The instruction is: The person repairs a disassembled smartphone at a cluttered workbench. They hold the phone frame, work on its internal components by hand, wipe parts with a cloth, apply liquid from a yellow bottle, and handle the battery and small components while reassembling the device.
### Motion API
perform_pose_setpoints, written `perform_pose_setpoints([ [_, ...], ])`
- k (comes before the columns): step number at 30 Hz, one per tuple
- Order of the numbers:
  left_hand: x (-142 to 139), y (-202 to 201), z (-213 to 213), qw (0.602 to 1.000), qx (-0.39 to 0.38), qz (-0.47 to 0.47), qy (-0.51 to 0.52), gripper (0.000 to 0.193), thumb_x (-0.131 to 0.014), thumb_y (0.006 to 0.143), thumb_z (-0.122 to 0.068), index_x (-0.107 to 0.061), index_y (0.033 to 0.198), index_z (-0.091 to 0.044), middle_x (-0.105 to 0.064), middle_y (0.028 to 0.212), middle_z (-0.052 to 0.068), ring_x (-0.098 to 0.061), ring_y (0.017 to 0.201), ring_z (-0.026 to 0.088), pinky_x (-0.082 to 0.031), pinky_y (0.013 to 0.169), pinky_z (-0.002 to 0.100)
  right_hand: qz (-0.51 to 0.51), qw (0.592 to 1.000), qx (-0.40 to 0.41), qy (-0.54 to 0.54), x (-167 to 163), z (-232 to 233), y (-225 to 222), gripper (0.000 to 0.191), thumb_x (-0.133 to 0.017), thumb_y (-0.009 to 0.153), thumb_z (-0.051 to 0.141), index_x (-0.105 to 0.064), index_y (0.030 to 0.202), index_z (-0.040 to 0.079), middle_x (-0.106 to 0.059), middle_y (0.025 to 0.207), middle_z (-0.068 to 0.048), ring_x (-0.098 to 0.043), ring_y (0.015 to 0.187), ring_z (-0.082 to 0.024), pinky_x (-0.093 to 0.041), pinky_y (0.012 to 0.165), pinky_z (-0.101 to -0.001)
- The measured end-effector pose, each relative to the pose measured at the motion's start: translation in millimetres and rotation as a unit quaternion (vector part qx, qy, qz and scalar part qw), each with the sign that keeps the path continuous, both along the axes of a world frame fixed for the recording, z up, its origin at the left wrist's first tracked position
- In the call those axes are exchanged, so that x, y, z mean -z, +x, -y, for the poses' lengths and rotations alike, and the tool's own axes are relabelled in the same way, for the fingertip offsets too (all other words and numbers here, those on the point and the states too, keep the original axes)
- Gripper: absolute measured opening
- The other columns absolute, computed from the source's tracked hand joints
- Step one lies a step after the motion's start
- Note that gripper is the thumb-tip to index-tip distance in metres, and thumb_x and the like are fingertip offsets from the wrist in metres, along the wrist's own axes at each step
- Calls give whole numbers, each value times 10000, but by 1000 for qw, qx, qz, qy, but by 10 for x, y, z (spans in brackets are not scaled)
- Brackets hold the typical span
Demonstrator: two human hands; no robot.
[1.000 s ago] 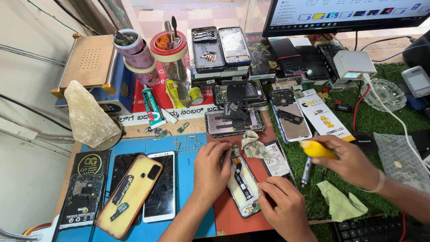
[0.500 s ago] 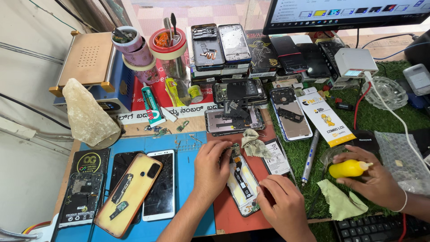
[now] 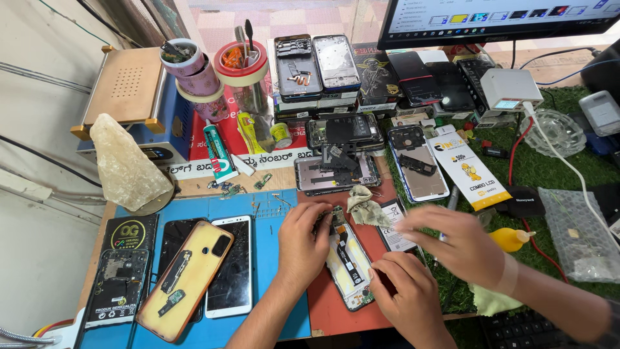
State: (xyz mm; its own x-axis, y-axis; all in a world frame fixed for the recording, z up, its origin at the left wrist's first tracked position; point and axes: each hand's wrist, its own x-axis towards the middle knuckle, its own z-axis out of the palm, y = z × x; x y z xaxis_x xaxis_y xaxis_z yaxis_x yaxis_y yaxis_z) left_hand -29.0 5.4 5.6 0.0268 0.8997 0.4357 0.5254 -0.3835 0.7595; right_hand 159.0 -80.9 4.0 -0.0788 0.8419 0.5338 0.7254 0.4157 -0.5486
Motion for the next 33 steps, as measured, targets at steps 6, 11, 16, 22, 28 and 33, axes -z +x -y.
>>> perform_pose_setpoints([
  [6, -5, -12, 6, 1000, 0, 0, 18, 144, -717, 856, -40, -720, 999, -47, -723, 988, 92, -680, 940, 312, -540, 804, 401, -23, 999, -9, -35, -18, 4, -14, 108, -760, 785, 59, -696, 863, 21, -673, 869, -92, -685, 792, -263, -553, 714, -371],
  [11, -37, -33, 7, 997, 38, 63, -15, 106, -714, 859, -7, -678, 958, -23, -716, 963, 95, -689, 894, 284, -542, 760, 361, -33, 999, -16, -11, -51, -18, -29, 180, -754, 781, 58, -707, 947, 8, -683, 919, -107, -688, 813, -265, -556, 730, -370],
  [16, -97, -97, 9, 985, 121, 122, -21, 115, -711, 875, 31, -654, 968, -4, -709, 988, 99, -692, 900, 241, -541, 777, 325, -95, 992, 11, -79, -92, -81, -67, 288, -747, 814, 56, -712, 1099, 29, -687, 879, -79, -683, 696, -189, -553, 638, -317],
  [22, -66, -142, 23, 951, 237, 186, -76, 105, -699, 876, 70, -660, 935, -8, -711, 1021, 84, -684, 956, 214, -547, 855, 310, -145, 984, 34, -96, -79, -152, -161, 426, -745, 804, 40, -686, 1226, 45, -646, 783, -49, -614, 608, -151, -509, 567, -281],
  [28, 49, -139, 29, 910, 312, 235, -138, 178, -671, 821, 157, -667, 892, -6, -682, 1037, 95, -678, 1032, 205, -554, 923, 326, -100, 993, 69, -9, -55, -141, -162, 304, -756, 814, 46, -725, 1116, 63, -684, 892, -50, -638, 677, -150, -519, 598, -290],
  [33, 115, -144, 25, 879, 332, 298, -170, 199, -650, 840, 187, -646, 895, -4, -638, 1078, 88, -666, 1076, 197, -545, 991, 346, -101, 989, 103, -16, -69, -88, -163, 372, -768, 792, 40, -723, 1159, 11, -661, 889, -71, -632, 700, -189, -518, 625, -318],
])
